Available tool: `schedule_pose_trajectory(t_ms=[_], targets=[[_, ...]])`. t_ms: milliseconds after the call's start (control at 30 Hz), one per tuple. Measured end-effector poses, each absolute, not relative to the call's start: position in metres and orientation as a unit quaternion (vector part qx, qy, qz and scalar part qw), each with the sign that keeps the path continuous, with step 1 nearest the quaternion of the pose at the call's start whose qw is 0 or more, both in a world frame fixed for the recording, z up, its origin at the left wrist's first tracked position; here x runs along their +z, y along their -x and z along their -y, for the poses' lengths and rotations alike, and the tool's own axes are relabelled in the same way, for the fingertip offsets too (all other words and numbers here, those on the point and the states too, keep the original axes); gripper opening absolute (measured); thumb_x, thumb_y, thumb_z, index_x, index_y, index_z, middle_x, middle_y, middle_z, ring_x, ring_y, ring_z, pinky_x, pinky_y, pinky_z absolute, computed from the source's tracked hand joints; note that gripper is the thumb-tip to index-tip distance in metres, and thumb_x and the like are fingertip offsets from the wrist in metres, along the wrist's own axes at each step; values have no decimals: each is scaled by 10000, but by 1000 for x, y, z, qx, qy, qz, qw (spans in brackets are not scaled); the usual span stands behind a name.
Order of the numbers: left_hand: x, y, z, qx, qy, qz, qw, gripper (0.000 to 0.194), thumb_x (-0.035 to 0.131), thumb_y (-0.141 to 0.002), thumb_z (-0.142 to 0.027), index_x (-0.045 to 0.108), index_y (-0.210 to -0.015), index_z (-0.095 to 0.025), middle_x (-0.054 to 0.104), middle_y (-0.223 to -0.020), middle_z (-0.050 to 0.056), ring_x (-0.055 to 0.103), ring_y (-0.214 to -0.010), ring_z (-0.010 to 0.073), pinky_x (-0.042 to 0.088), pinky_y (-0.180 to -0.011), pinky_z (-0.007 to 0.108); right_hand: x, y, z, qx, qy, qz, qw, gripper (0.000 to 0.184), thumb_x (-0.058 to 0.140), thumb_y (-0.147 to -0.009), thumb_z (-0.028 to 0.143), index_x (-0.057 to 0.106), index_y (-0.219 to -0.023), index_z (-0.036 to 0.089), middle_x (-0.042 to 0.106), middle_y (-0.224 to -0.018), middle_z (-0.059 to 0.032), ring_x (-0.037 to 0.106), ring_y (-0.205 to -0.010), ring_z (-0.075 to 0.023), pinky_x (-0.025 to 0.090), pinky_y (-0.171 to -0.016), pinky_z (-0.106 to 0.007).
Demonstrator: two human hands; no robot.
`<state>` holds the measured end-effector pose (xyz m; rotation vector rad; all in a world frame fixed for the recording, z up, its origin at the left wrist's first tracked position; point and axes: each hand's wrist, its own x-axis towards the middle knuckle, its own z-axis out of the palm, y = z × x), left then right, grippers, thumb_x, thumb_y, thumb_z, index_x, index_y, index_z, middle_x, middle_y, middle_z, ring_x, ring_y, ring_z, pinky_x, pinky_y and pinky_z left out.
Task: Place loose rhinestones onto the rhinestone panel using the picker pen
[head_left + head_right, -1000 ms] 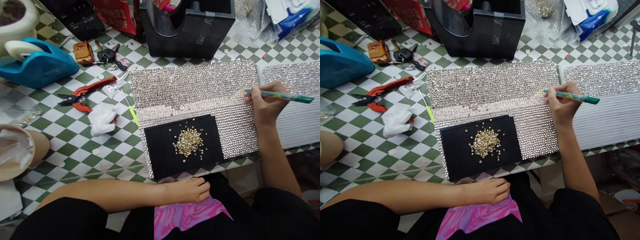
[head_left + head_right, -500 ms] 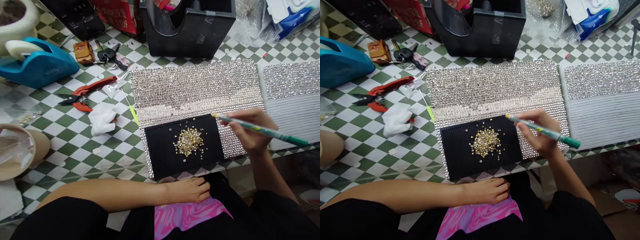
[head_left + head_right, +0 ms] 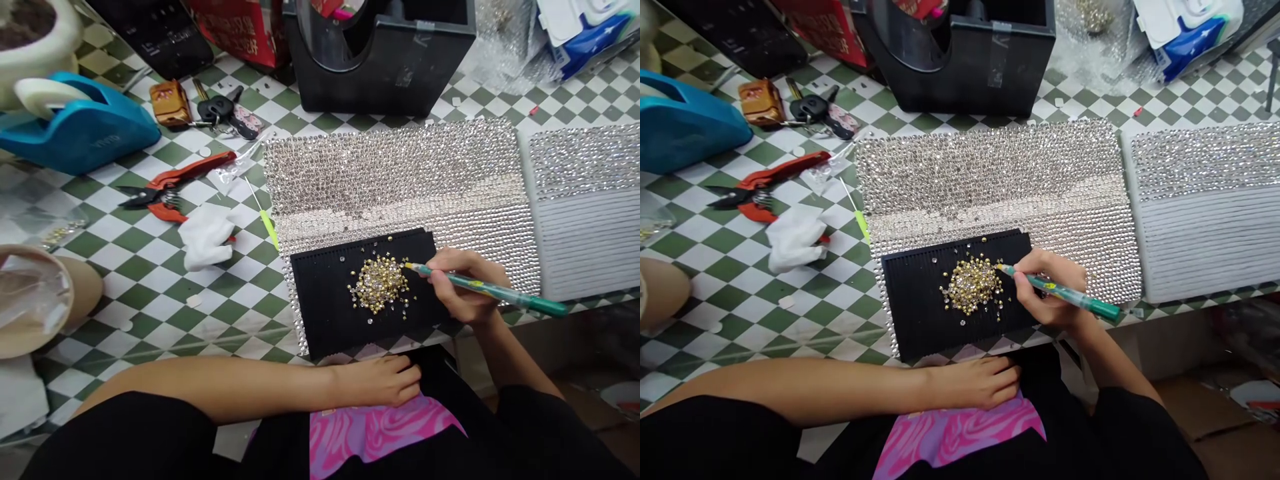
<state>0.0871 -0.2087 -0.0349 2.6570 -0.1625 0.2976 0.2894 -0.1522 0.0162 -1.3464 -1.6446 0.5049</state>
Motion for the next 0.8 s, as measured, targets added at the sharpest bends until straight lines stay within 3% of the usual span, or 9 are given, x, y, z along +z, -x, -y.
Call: schedule_pose_trajectory(t_ms=[200, 467, 800], targets=[[-36, -88, 209, 111, -965, 60, 230, 127, 467, -867, -186, 553, -958, -163, 635, -1031, 30, 560, -804, 43, 387, -677, 185, 31, -325, 131, 76, 585, 568, 575, 158, 595, -804, 64, 640, -866, 202, 614, -668, 21, 632, -575, -123, 484, -480, -264], [-37, -87, 210, 112, -964, 61, 234, 104, 474, -861, -180, 539, -939, -162, 631, -990, 21, 558, -784, 50, 384, -668, 189, 21, -301, 151, 203, 536, 691, 441, 217, 640, -728, 71, 647, -898, 206, 670, -751, 0, 651, -644, -135, 527, -555, -275], [-37, -87, 210, 108, -964, 54, 238, 106, 460, -865, -174, 547, -924, -166, 630, -965, 4, 547, -770, 39, 365, -655, 188, 14, -294, 150, 204, 504, 724, 424, 249, 627, -707, 25, 597, -876, 205, 643, -710, -4, 620, -621, -131, 503, -541, -267]])
